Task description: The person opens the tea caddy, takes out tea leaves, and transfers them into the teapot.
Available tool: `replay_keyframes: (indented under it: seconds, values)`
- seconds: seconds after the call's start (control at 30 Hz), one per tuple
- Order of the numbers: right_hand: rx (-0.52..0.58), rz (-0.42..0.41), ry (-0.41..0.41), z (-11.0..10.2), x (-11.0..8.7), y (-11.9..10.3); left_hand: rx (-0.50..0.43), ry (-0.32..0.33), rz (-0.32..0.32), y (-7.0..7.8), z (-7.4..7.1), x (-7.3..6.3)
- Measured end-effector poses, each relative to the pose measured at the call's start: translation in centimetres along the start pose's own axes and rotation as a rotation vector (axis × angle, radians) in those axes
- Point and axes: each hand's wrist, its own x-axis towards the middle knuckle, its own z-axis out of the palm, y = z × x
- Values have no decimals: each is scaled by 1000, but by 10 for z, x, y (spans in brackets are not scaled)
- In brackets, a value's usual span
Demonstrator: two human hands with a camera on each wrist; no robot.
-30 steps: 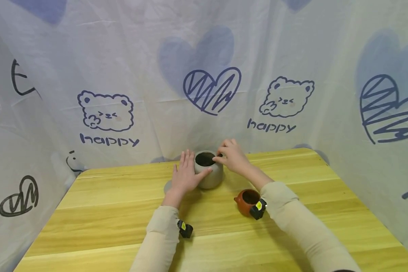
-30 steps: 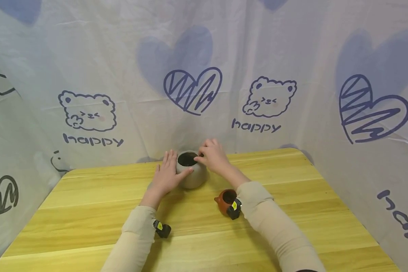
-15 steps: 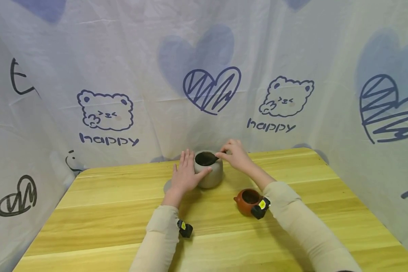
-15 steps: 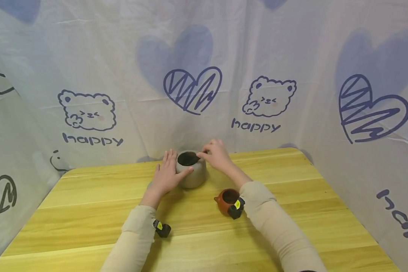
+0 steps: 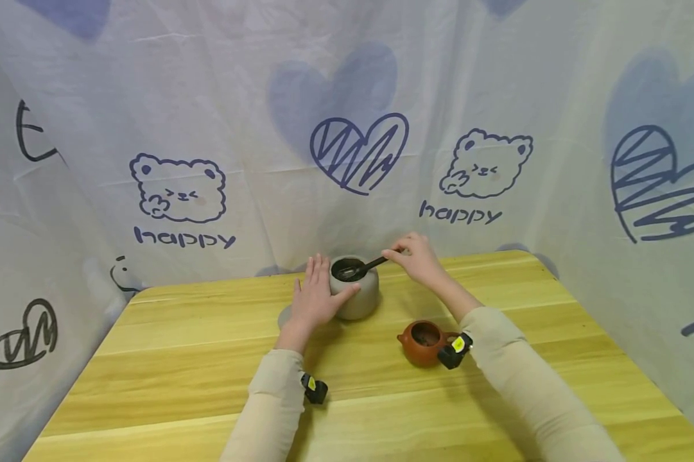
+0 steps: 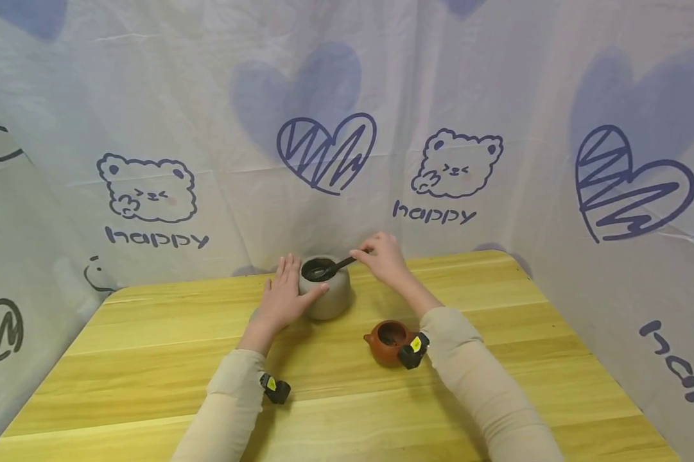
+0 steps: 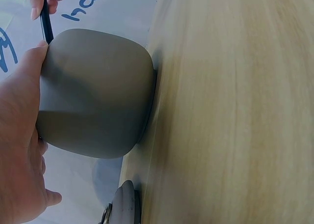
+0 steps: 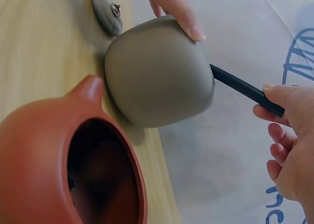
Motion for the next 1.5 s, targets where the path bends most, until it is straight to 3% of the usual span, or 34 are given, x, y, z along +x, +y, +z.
replay_keyframes:
  seconds: [0.37,0.83,1.23,1.5]
  values:
    - [28,47,15,-15,-5,10,-20,-3,3,-1,0,-1]
    - [26,49,65,-52,-23,28,-20,-6,13,-1,-2,-2]
    - [19,101,100,-83,-62,38,-22,-7,7,1,-3,-3]
    - [-8,57,142,-95,-94,46,-12,-7,7,0,-2,-3]
